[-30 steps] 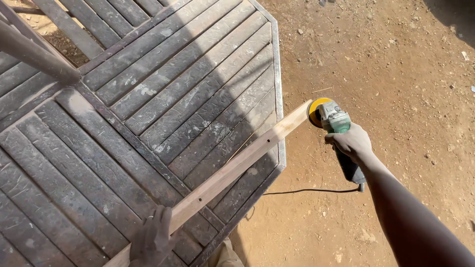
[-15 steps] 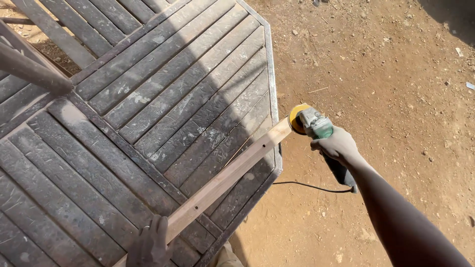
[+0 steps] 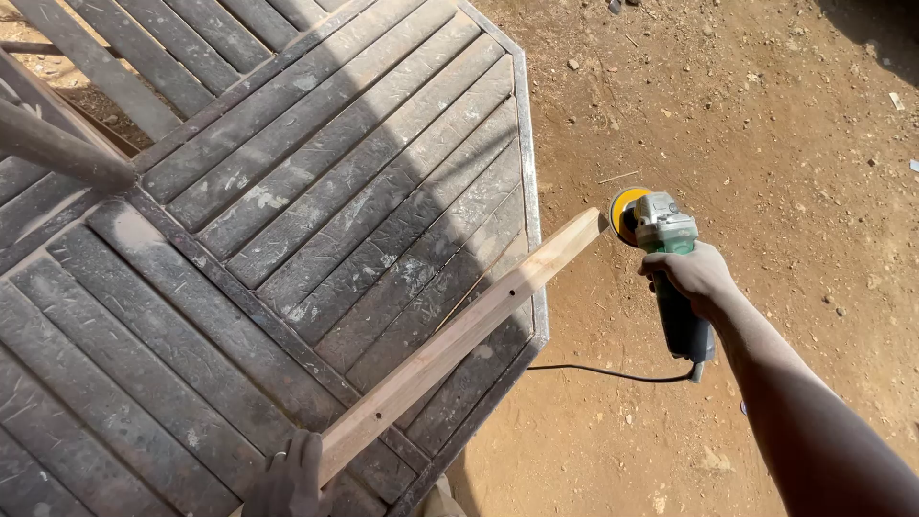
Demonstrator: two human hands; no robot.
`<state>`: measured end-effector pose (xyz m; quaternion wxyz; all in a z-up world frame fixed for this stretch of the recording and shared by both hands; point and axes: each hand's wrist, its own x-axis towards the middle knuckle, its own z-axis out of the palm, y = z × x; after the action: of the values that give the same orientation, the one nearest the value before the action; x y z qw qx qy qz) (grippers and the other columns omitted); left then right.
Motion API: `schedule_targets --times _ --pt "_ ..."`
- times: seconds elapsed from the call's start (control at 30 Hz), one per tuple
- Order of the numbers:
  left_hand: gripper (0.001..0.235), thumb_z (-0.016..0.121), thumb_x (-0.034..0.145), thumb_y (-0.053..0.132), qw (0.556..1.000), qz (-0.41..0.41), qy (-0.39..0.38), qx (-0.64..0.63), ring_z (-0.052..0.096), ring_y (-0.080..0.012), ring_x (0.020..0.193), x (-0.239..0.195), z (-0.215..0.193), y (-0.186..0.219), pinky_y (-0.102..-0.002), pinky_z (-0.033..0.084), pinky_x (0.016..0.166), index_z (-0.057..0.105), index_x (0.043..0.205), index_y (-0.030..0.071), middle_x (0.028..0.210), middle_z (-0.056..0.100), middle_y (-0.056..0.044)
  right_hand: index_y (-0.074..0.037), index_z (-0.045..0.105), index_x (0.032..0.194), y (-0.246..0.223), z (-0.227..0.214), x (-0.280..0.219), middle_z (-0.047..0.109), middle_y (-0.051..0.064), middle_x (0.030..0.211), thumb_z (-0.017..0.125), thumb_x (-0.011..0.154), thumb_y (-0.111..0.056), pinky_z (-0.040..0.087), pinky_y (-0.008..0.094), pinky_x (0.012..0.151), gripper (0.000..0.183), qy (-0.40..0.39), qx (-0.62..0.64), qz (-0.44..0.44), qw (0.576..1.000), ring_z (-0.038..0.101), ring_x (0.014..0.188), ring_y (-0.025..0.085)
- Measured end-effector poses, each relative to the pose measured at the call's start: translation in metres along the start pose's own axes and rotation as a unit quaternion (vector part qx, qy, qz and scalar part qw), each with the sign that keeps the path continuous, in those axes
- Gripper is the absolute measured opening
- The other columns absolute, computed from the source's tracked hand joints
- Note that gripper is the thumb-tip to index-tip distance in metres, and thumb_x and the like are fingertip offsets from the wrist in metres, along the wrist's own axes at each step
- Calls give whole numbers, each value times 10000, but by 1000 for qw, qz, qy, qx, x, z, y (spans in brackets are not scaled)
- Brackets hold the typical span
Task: Sanding a long wooden plank using an angle grinder with a sanding disc
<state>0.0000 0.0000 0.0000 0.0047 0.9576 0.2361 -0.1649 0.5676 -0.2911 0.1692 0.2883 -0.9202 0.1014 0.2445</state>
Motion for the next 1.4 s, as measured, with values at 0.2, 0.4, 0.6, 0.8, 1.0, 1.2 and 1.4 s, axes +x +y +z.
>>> schedule_targets --times 0.2,0.4,0.6,0.8,1.0,1.2,1.4 --pt "865 827 727 601 992 -21 -123 -21 665 -295 1005 5 -8 -1 -453 616 778 370 1367 239 1437 441 27 -83 633 729 -20 17 1 660 110 664 728 658 -128 455 363 517 126 -30 -9 11 999 569 543 205" --pt "746 813 682 580 1000 -16 -15 -4 647 -258 851 4 -6 0 -434 599 667 455 1228 219 1197 510 15 -64 672 802 -29 10 -5 680 99 699 752 660 -145 469 341 531 182 -1 -14 41 999 603 570 193" --pt "699 799 696 582 1000 -26 -13 0 661 -255 856 3 -18 5 -440 583 691 472 1208 236 1191 543 33 -87 736 751 2 -7 -12 728 99 708 757 689 -265 483 375 577 190 10 -167 16 986 651 607 241" --pt "699 800 721 563 999 -3 48 -25 667 -241 844 2 -39 10 -413 596 700 509 1230 182 1192 592 -8 -56 718 793 17 -2 4 709 123 745 773 680 -145 476 371 579 154 -18 -20 -15 1000 607 615 225" --pt "736 746 761 647 997 -19 -61 -32 666 -304 917 6 -16 2 -492 600 721 460 1264 192 1229 519 -2 -103 727 753 -26 25 -20 732 88 702 758 686 -244 486 376 589 159 -23 -173 -37 984 659 615 226" --pt "825 757 699 633 999 1 35 -33 682 -302 873 1 -6 -1 -492 575 696 450 1319 184 1330 558 -14 -183 706 992 -47 74 -124 726 107 832 768 616 -284 492 435 663 394 -119 -328 -119 930 673 756 303" --pt "707 715 743 621 998 30 42 -19 665 -280 843 7 -16 -2 -445 549 775 471 1247 189 1208 580 -26 -316 606 1284 -51 96 -179 755 102 990 813 648 -345 550 458 709 670 -225 -396 -195 869 712 870 339"
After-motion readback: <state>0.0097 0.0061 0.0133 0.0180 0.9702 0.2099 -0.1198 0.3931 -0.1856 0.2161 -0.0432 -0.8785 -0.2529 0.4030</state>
